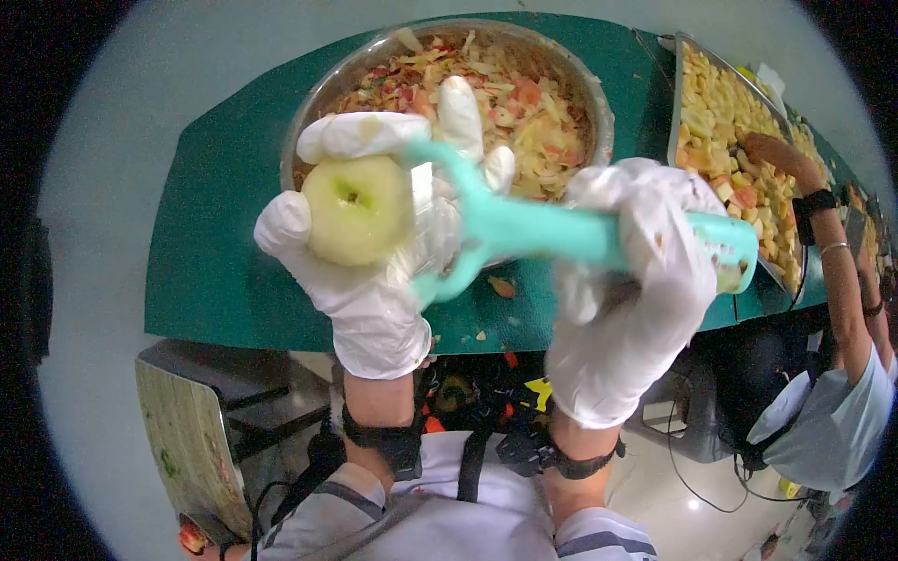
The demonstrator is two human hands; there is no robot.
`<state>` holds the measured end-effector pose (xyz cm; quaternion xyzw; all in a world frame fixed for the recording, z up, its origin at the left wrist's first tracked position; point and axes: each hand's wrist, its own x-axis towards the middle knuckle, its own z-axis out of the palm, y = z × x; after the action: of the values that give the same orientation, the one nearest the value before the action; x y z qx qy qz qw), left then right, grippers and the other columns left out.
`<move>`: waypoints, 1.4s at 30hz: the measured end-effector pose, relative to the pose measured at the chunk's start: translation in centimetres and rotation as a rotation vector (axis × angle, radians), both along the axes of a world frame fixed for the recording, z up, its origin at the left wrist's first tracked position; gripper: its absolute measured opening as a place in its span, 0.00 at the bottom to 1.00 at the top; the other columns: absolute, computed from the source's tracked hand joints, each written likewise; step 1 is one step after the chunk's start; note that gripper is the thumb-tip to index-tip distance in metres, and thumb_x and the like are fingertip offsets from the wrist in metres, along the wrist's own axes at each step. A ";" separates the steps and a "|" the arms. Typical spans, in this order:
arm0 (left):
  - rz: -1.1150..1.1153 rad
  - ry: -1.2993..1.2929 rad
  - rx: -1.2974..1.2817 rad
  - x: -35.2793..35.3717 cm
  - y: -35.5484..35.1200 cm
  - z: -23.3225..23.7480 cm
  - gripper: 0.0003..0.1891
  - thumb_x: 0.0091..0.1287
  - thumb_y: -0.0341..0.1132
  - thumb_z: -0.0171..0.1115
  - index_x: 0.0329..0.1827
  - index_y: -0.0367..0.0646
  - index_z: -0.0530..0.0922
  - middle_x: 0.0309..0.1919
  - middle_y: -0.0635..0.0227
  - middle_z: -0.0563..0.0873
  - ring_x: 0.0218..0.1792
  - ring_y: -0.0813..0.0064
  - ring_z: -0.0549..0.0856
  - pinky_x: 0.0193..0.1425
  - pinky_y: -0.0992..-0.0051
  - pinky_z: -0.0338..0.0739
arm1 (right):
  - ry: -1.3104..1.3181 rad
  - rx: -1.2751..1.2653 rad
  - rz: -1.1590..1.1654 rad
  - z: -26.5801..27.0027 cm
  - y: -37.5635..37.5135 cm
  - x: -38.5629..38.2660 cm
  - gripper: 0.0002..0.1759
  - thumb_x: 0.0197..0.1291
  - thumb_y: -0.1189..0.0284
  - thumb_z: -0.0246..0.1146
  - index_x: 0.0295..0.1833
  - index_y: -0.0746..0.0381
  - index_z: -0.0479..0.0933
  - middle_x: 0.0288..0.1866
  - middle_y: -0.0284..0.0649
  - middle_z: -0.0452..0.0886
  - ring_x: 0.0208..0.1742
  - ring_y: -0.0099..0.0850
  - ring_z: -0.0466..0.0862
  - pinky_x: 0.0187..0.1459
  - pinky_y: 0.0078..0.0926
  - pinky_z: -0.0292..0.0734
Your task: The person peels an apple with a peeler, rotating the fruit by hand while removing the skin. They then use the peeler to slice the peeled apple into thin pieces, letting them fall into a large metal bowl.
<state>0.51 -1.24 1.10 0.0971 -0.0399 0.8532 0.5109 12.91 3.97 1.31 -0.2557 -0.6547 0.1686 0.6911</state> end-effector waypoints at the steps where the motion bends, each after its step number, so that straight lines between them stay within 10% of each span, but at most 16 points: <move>1: 0.004 0.032 0.016 -0.2 0.1 -0.1 0.17 0.41 0.26 0.55 0.38 0.44 0.73 0.39 0.62 0.80 0.45 0.65 0.78 0.74 0.56 0.56 | 0.035 -0.042 0.082 0.1 0.4 0.4 0.10 0.56 0.73 0.55 0.33 0.72 0.71 0.31 0.41 0.75 0.28 0.26 0.75 0.31 0.18 0.72; 7: -0.121 -0.052 0.009 -0.1 -0.2 -0.3 0.14 0.48 0.28 0.57 0.40 0.47 0.76 0.41 0.66 0.80 0.53 0.60 0.77 0.71 0.53 0.62 | 0.536 -0.455 0.768 1.4 -1.2 0.3 0.10 0.55 0.73 0.58 0.38 0.70 0.72 0.35 0.43 0.76 0.30 0.27 0.77 0.35 0.20 0.75; 10: -0.049 0.058 -0.011 -0.7 0.0 -0.6 0.14 0.50 0.29 0.58 0.41 0.49 0.76 0.43 0.68 0.80 0.58 0.56 0.75 0.62 0.55 0.72 | 0.492 -0.560 0.744 1.6 -0.1 1.6 0.09 0.51 0.77 0.60 0.39 0.71 0.75 0.34 0.41 0.77 0.31 0.30 0.78 0.38 0.23 0.75; 20: 0.030 -0.080 -0.199 0.1 -0.1 0.2 0.20 0.52 0.29 0.63 0.49 0.50 0.71 0.45 0.69 0.77 0.58 0.62 0.75 0.56 0.53 0.74 | 0.489 -0.469 0.572 0.9 -0.1 0.8 0.15 0.45 0.77 0.66 0.42 0.70 0.77 0.38 0.42 0.81 0.39 0.34 0.81 0.47 0.29 0.73; 26: 0.148 0.015 -0.257 0.4 -0.2 0.6 0.29 0.57 0.35 0.66 0.62 0.51 0.66 0.53 0.66 0.72 0.55 0.63 0.75 0.59 0.58 0.74 | -0.288 0.092 -0.146 -0.5 -0.9 1.8 0.20 0.41 0.76 0.71 0.44 0.69 0.78 0.40 0.43 0.82 0.44 0.36 0.82 0.53 0.33 0.72; 31: 0.134 0.003 -0.237 0.3 0.3 0.4 0.27 0.64 0.45 0.62 0.64 0.50 0.65 0.51 0.66 0.74 0.54 0.69 0.75 0.60 0.65 0.72 | 0.575 -0.603 0.569 1.5 -0.8 0.4 0.15 0.54 0.68 0.61 0.36 0.72 0.76 0.35 0.41 0.78 0.22 0.22 0.72 0.21 0.13 0.63; 35: 0.162 0.009 -0.229 0.6 0.8 -0.2 0.27 0.63 0.42 0.63 0.64 0.47 0.66 0.53 0.61 0.75 0.54 0.65 0.77 0.60 0.60 0.72 | 0.618 -0.570 0.326 0.7 0.0 -0.1 0.16 0.57 0.67 0.58 0.37 0.73 0.75 0.35 0.42 0.76 0.15 0.18 0.65 0.15 0.13 0.53; 42: 0.070 0.082 -0.272 0.8 -0.1 0.6 0.26 0.60 0.33 0.62 0.63 0.51 0.70 0.51 0.66 0.79 0.51 0.70 0.79 0.64 0.61 0.69 | 0.676 -0.668 0.695 1.7 -0.6 -1.8 0.13 0.57 0.69 0.58 0.37 0.70 0.74 0.34 0.42 0.77 0.14 0.19 0.64 0.15 0.14 0.53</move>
<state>1.33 -1.35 1.68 0.0632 0.1004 0.8634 0.4905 11.14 3.40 3.02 -0.1617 -0.3549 0.6545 0.6477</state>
